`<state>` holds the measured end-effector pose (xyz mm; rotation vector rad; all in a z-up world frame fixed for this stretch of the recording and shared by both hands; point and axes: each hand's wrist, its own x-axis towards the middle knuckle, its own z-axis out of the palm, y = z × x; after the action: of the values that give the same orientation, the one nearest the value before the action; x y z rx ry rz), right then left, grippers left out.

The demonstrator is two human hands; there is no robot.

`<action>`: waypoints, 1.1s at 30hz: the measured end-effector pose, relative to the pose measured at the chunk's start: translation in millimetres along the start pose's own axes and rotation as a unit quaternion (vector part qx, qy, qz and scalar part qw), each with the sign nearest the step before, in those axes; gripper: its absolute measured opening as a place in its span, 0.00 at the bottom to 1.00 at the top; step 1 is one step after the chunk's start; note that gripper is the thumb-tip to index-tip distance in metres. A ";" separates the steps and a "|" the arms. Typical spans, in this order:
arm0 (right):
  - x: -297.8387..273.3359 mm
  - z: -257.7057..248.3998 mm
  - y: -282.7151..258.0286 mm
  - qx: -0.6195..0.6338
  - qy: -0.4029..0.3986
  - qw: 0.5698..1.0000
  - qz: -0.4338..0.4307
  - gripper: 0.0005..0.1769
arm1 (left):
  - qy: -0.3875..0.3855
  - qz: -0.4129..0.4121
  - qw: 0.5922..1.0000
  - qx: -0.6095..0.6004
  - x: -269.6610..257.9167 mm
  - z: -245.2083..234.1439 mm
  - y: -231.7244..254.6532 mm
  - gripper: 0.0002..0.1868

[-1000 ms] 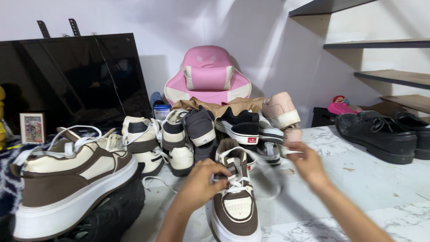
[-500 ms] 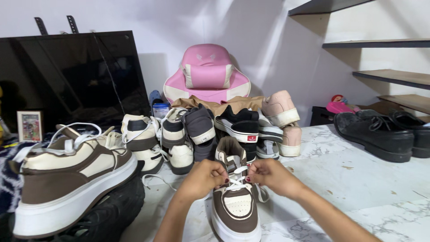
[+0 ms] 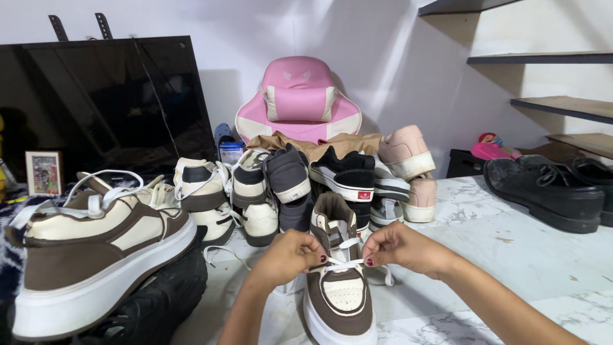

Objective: The person unlaces a black boot and places it aside, then picks up a brown and white sneaker and begins to lace it. The person threads the laces through the eyelets and ties a knot, then continues to adjust the laces.

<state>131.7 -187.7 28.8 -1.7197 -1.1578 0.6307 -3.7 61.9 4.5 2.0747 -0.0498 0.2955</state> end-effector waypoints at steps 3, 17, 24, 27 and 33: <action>3.6 6.1 -2.5 0.001 0.015 1.000 0.002 0.08 | 0.008 -0.022 0.999 -0.027 -1.6 1.8 -0.1 0.05; 4.1 29.5 -61.4 -0.310 0.067 0.930 -0.183 0.12 | 0.096 0.066 0.993 0.035 -22.4 9.4 45.6 0.07; 5.7 37.4 -67.9 -0.408 0.073 0.894 -0.172 0.05 | 0.101 0.089 0.989 0.054 -30.3 9.1 49.4 0.06; 8.9 36.6 -61.6 -0.393 0.075 0.900 -0.171 0.06 | 0.102 0.085 0.990 0.055 -29.0 9.6 44.9 0.06; 10.0 25.9 -47.0 -0.336 0.121 0.931 -0.083 0.09 | 0.120 0.040 0.990 0.060 -21.6 13.0 31.0 0.06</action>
<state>95.3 -162.5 60.8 -2.1511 -1.4136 -0.1144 -27.1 33.3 19.8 2.1450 0.0311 0.6099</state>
